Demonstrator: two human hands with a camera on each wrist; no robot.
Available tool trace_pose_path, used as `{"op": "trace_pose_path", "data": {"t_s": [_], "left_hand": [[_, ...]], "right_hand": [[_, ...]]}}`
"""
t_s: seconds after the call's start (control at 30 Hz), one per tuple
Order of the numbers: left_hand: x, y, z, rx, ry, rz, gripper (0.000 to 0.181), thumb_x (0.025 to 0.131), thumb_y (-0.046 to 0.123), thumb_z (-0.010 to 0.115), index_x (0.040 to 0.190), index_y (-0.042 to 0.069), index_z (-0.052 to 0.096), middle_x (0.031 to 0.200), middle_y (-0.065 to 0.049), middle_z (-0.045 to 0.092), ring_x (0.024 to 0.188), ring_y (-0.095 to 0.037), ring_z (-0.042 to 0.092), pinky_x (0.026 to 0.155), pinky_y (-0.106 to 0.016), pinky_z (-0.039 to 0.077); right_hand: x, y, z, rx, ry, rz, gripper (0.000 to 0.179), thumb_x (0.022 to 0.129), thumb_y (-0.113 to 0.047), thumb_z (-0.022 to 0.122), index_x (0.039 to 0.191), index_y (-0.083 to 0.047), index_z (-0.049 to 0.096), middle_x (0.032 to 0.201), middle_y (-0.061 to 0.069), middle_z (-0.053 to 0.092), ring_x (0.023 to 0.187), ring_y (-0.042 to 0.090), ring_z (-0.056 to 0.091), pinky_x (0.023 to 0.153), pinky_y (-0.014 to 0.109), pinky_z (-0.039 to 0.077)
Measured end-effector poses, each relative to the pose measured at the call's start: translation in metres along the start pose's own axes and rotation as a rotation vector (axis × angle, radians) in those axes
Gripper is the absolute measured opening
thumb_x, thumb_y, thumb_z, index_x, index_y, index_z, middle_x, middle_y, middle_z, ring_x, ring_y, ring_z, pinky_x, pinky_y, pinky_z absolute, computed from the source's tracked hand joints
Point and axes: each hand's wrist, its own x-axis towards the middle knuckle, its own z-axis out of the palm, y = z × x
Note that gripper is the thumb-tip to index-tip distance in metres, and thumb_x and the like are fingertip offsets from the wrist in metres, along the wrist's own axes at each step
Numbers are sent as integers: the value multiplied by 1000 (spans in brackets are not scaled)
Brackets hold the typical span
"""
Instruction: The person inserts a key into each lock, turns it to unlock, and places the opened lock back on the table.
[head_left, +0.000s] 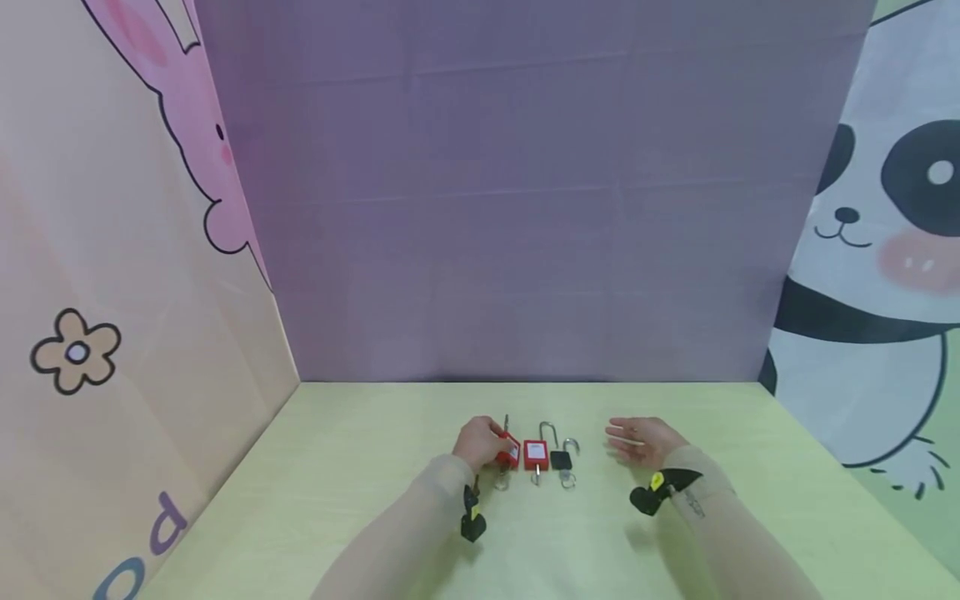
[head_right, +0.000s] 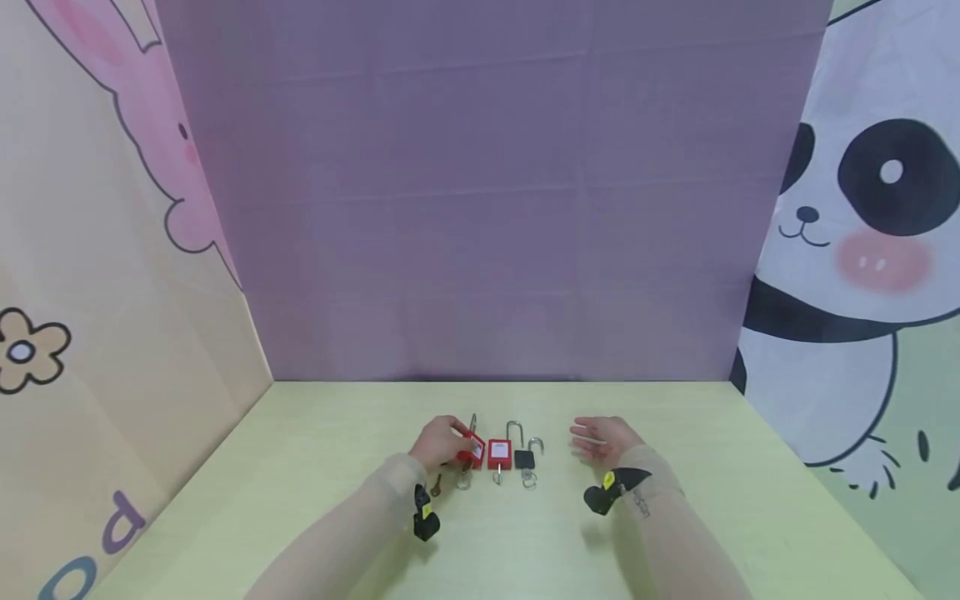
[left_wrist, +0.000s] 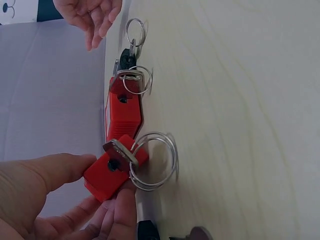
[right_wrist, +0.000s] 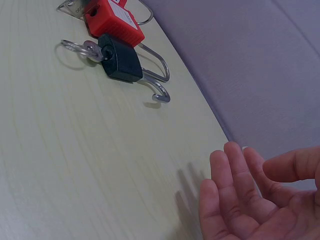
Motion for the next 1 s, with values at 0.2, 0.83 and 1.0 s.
{"op": "trace_pose_path", "data": {"t_s": [0.2,0.83,1.0], "left_hand": [[0,1,0,17,6,6,33,80,10,76,109,1,62,94,-11,64,72,-18,59,61,-27,48],[-2,0,-6,30,-92,53,49,72,2,82,116,6,63,100,-10,62,75,-19,57,66,-29,49],[-2,0,-7,66,-110,77,44,74,2,80,114,5,64,100,-10,62,72,-17,57,64,-27,49]], "right_hand": [[0,1,-1,-3,1,3,43,104,-11,33,144,5,36,131,21,59,93,17,64,86,32,52],[-4,4,-2,17,1,10,43,104,-9,33,144,6,34,108,11,69,88,16,64,82,30,52],[-5,4,-2,28,-2,18,43,104,-10,34,144,6,35,103,7,70,89,16,64,82,30,53]]}}
